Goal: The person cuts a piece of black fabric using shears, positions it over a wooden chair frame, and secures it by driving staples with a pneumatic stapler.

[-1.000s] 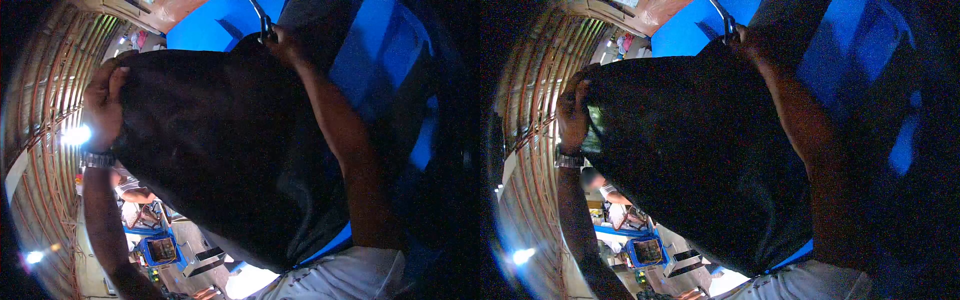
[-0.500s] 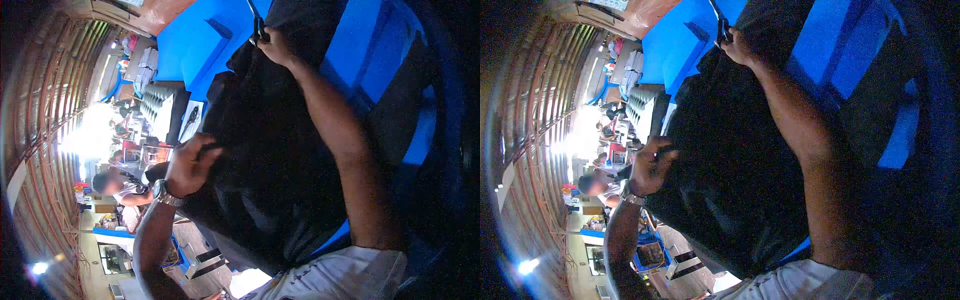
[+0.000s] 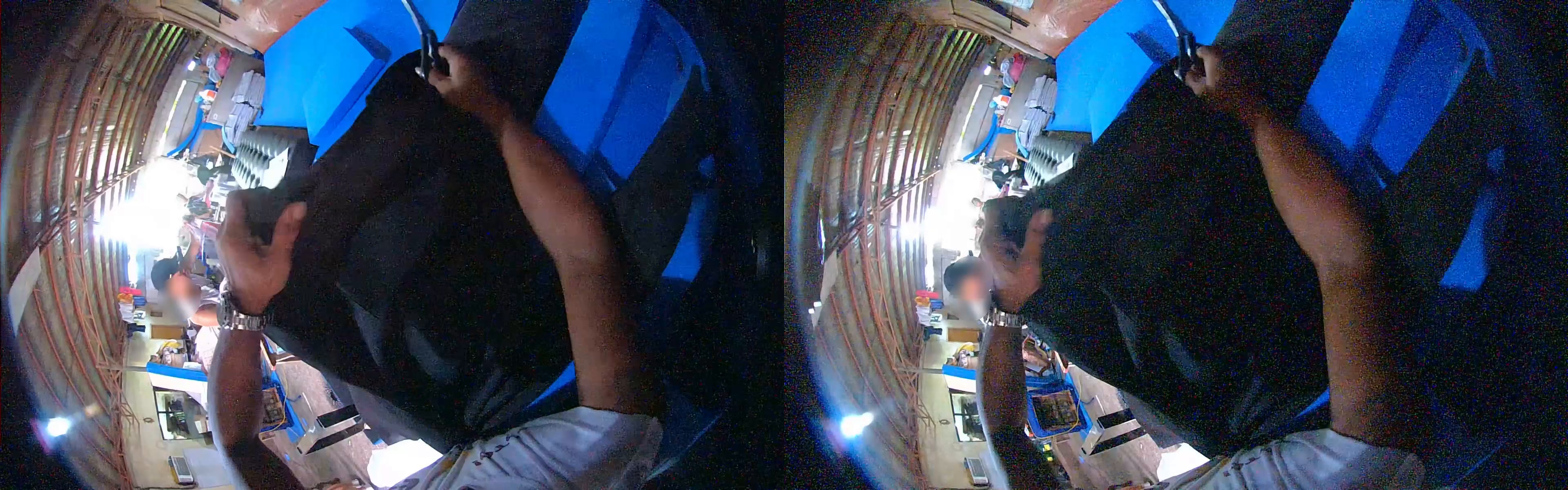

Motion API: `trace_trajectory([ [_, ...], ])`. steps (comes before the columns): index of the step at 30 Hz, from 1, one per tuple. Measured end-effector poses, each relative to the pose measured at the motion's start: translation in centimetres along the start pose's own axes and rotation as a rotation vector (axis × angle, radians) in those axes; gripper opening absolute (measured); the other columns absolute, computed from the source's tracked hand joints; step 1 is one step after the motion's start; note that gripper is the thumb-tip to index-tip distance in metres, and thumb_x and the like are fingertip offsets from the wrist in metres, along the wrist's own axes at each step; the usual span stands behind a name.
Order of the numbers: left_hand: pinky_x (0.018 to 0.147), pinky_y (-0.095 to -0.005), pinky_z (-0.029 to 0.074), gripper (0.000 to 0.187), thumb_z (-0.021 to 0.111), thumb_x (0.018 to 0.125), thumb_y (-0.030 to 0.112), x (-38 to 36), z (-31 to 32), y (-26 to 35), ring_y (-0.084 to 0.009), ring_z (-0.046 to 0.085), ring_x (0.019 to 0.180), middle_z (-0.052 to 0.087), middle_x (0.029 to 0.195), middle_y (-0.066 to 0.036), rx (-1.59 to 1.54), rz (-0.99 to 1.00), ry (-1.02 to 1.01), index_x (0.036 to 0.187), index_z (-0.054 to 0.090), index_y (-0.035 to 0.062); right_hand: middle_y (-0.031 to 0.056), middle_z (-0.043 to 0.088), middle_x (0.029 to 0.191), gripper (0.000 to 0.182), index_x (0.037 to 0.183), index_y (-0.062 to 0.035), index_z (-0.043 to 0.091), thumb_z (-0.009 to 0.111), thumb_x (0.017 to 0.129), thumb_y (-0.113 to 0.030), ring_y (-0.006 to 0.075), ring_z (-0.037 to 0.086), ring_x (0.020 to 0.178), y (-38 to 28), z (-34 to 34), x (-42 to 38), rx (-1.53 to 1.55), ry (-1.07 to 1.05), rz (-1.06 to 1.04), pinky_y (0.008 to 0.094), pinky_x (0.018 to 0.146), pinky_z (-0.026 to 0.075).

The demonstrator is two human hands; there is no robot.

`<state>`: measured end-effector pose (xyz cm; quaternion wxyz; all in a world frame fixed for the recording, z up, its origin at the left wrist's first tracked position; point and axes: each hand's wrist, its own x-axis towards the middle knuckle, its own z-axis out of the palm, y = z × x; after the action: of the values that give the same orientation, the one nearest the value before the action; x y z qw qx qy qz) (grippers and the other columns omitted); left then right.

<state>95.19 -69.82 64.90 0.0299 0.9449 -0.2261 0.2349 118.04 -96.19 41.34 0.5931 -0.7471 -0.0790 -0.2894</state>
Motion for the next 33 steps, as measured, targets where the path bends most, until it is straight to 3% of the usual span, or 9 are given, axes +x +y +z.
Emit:
trace_trajectory([
  [3,0.055,-0.0420,0.050,0.038,0.076,0.094,0.040,-0.4,0.0,1.4,-0.0330,0.067,0.062,0.069,0.077,-0.016,0.055,-0.222,-0.277,0.087,0.064,0.0038,0.0195,0.073,0.102,0.044,0.126,-0.0028,0.061,0.072,0.091,-0.028,0.0347,0.072,0.092,-0.6,0.9,1.4,-0.087,-0.034,-0.140,0.0454,0.084,0.055],
  [6,0.048,-0.0452,0.046,0.035,0.073,0.094,0.037,-3.9,3.0,4.6,-0.0346,0.061,0.053,0.059,0.064,-0.014,-0.001,0.213,-0.285,0.078,0.063,0.0082,0.0177,0.073,0.103,0.045,0.123,-0.0090,0.064,0.077,0.087,-0.033,0.0360,0.072,0.090,-2.4,3.4,4.6,-0.150,-0.058,-0.326,0.0462,0.083,0.055],
  [9,0.049,-0.0422,0.050,0.028,0.072,0.093,0.035,-6.6,6.5,7.3,-0.0294,0.064,0.059,0.062,0.071,-0.009,-0.086,0.283,-0.312,0.082,0.061,0.0121,0.0176,0.074,0.102,0.046,0.116,-0.0090,0.066,0.081,0.083,-0.038,0.0357,0.072,0.092,-5.4,5.2,6.1,-0.224,-0.413,-0.276,0.0447,0.083,0.055],
  [12,0.050,-0.0406,0.052,0.021,0.071,0.092,0.033,-8.5,7.6,7.7,-0.0266,0.065,0.063,0.062,0.076,-0.006,-0.120,0.279,-0.315,0.088,0.062,0.0139,0.0175,0.073,0.095,0.046,0.110,-0.0074,0.068,0.082,0.081,-0.040,0.0341,0.072,0.090,-5.0,4.7,5.9,-0.259,-0.478,-0.220,0.0453,0.081,0.056],
  [14,0.051,-0.0395,0.053,0.018,0.070,0.091,0.031,-9.1,7.8,6.9,-0.0248,0.065,0.067,0.061,0.081,-0.004,-0.053,0.282,-0.344,0.091,0.062,0.0154,0.0180,0.073,0.097,0.044,0.115,-0.0081,0.069,0.080,0.083,-0.036,0.0343,0.073,0.091,-0.5,4.0,6.3,-0.262,-0.122,-0.299,0.0466,0.079,0.056],
  [16,0.051,-0.0393,0.052,0.016,0.070,0.089,0.030,-10.1,8.4,5.4,-0.0239,0.065,0.068,0.061,0.083,-0.004,-0.019,0.322,-0.197,0.095,0.063,0.0164,0.0196,0.073,0.108,0.045,0.125,-0.0071,0.066,0.078,0.085,-0.026,0.0370,0.072,0.099,-2.1,-1.0,5.4,-0.485,-0.224,-0.200,0.0480,0.084,0.057],
  [22,0.050,-0.0418,0.050,0.016,0.071,0.089,0.026,-6.9,3.2,-0.3,-0.0275,0.062,0.062,0.060,0.086,-0.007,0.243,0.239,-0.015,0.102,0.068,0.0168,0.0127,0.069,0.122,0.035,0.119,-0.0073,0.072,0.064,0.085,-0.011,0.0292,0.063,0.118,-8.3,-10.8,7.8,-1.052,-0.305,-0.757,0.0460,0.097,0.049],
  [26,0.056,-0.0434,0.054,0.016,0.068,0.093,0.018,-0.1,-1.6,-3.5,-0.0329,0.066,0.070,0.063,0.092,-0.009,0.339,0.246,0.157,0.109,0.069,0.0159,0.0089,0.063,0.125,0.037,0.120,-0.0111,0.067,0.064,0.084,-0.010,0.0267,0.058,0.123,-11.6,-13.2,8.0,-1.062,-0.318,-0.959,0.0458,0.102,0.044],
  [33,0.065,-0.0420,0.056,0.024,0.071,0.091,0.017,4.7,-3.2,-3.0,-0.0310,0.070,0.080,0.065,0.094,-0.006,0.411,0.412,0.218,0.115,0.069,0.0178,0.0085,0.059,0.132,0.042,0.127,-0.0134,0.062,0.066,0.085,-0.011,0.0254,0.054,0.128,-14.0,-11.1,8.2,-1.212,-0.491,-0.904,0.0493,0.106,0.042],
])
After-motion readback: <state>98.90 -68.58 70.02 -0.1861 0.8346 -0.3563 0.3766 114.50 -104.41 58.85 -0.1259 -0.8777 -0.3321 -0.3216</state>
